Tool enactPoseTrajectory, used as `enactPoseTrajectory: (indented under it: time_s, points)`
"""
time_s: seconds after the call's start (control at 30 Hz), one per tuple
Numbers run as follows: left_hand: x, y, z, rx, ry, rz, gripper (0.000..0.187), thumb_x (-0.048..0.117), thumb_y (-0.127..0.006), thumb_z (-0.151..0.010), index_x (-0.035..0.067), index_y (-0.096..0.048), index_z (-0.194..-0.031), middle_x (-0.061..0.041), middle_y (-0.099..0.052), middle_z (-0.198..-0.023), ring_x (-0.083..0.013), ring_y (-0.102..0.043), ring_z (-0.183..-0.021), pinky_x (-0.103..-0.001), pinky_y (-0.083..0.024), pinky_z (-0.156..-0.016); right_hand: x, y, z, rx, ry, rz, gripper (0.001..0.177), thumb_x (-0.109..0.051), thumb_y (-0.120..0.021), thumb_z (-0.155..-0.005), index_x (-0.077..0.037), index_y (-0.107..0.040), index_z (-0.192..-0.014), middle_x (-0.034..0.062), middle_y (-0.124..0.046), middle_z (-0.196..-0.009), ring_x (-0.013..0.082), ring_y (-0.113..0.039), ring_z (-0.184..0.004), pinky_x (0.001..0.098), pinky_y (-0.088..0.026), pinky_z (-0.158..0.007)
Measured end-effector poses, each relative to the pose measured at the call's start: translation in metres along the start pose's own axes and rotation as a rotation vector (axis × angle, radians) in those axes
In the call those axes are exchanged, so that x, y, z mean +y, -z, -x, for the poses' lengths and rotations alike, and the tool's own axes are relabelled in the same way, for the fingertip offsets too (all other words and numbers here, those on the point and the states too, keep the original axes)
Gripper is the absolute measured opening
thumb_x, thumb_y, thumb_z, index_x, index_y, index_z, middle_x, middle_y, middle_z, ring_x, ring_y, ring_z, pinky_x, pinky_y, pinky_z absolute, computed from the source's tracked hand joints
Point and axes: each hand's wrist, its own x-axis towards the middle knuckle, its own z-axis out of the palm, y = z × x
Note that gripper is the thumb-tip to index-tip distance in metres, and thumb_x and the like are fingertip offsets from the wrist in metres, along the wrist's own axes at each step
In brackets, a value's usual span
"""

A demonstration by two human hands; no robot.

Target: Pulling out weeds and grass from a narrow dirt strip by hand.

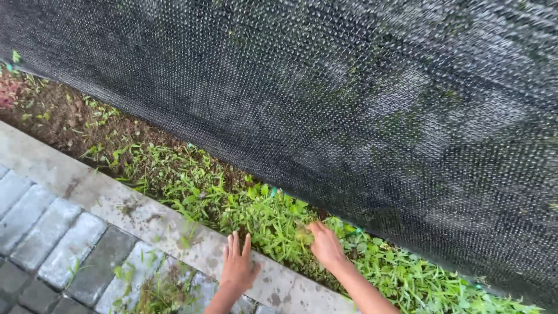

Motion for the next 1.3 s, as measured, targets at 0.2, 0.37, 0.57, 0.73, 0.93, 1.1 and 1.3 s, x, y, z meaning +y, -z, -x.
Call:
enactPoseTrajectory:
  time_s: [0.2,0.37,0.57,0.73,0.93,1.1,1.3]
  points:
    - [0.006,-0.008,0.007,-0.019,0.017,0.019,0.098,0.047,-0.072,-0.086,0.013,-0.014,-0.157,-0.027,-0.003,-0.162,-0.0437,-0.002,-0.151,-0.054,-0.013,-0.121,-0.019,0.027,-0.008,0.16,0.063,-0.204,0.04,0.013,-0.056,-0.075,-0.005,-0.059,-0.111,0.0164,-0.066,-0.113,0.0368,-0.068,-0.101,0.0455,-0.058,-0.087]
    - [0.014,-0.015,0.012,0.131,-0.01,0.121,0.077,0.039,-0.072,-0.084,0.01,-0.036,-0.146,-0.023,-0.028,-0.153,-0.0417,-0.024,-0.144,-0.053,-0.023,-0.119,-0.005,-0.011,-0.036,0.189,-0.003,-0.094,0.029,0.0,-0.064,-0.082,-0.007,-0.063,-0.109,0.0147,-0.069,-0.112,0.0357,-0.068,-0.098,0.047,-0.056,-0.085]
    - [0.052,-0.079,0.03,0.001,-0.221,0.114,0.038,0.028,-0.059,-0.093,0.017,-0.059,-0.129,-0.012,-0.056,-0.136,-0.033,-0.049,-0.135,-0.048,-0.035,-0.121,-0.149,-0.028,-0.005,-0.173,-0.168,-1.099,0.027,-0.007,-0.043,-0.106,-0.001,-0.07,-0.107,0.0135,-0.073,-0.102,0.0195,-0.071,-0.084,0.0301,-0.062,-0.072]
    - [0.052,-0.086,0.017,0.202,-0.555,0.029,0.065,0.037,-0.064,-0.093,0.01,-0.041,-0.147,-0.027,-0.024,-0.157,-0.0453,-0.018,-0.148,-0.06,-0.017,-0.114,-0.247,0.042,0.033,-0.143,0.951,-0.448,0.066,-0.013,-0.077,-0.074,0.0,-0.059,-0.136,0.0264,-0.05,-0.135,0.0417,-0.052,-0.121,0.0539,-0.043,-0.094]
    - [0.032,0.034,0.016,-0.104,0.018,-0.295,0.097,0.05,-0.066,-0.088,0.013,-0.014,-0.161,-0.022,0.0,-0.165,-0.0386,0.001,-0.155,-0.061,-0.009,-0.122,-0.126,0.035,-0.008,-0.273,-0.215,-0.105,0.014,-0.017,-0.063,-0.097,-0.007,-0.062,-0.107,0.0112,-0.066,-0.102,0.0251,-0.071,-0.08,0.0435,-0.062,-0.072]
    - [-0.002,0.056,0.01,-0.197,0.271,-0.118,0.13,0.071,-0.075,-0.071,0.019,0.003,-0.161,-0.024,0.016,-0.165,-0.0414,0.01,-0.154,-0.071,-0.009,-0.115,-0.011,-0.012,-0.027,0.264,-0.077,0.078,0.027,-0.02,-0.068,-0.086,-0.008,-0.065,-0.11,0.0153,-0.071,-0.103,0.0312,-0.07,-0.083,0.0432,-0.059,-0.067]
    - [-0.013,0.042,0.003,-0.142,0.265,-0.122,0.137,0.079,-0.074,-0.066,0.015,0.003,-0.16,-0.027,0.015,-0.164,-0.0478,0.009,-0.152,-0.078,-0.009,-0.11,-0.027,-0.019,-0.071,0.142,0.146,0.26,0.047,-0.013,-0.064,-0.091,-0.005,-0.055,-0.137,0.0199,-0.07,-0.102,0.0258,-0.071,-0.071,0.0352,-0.058,-0.051]
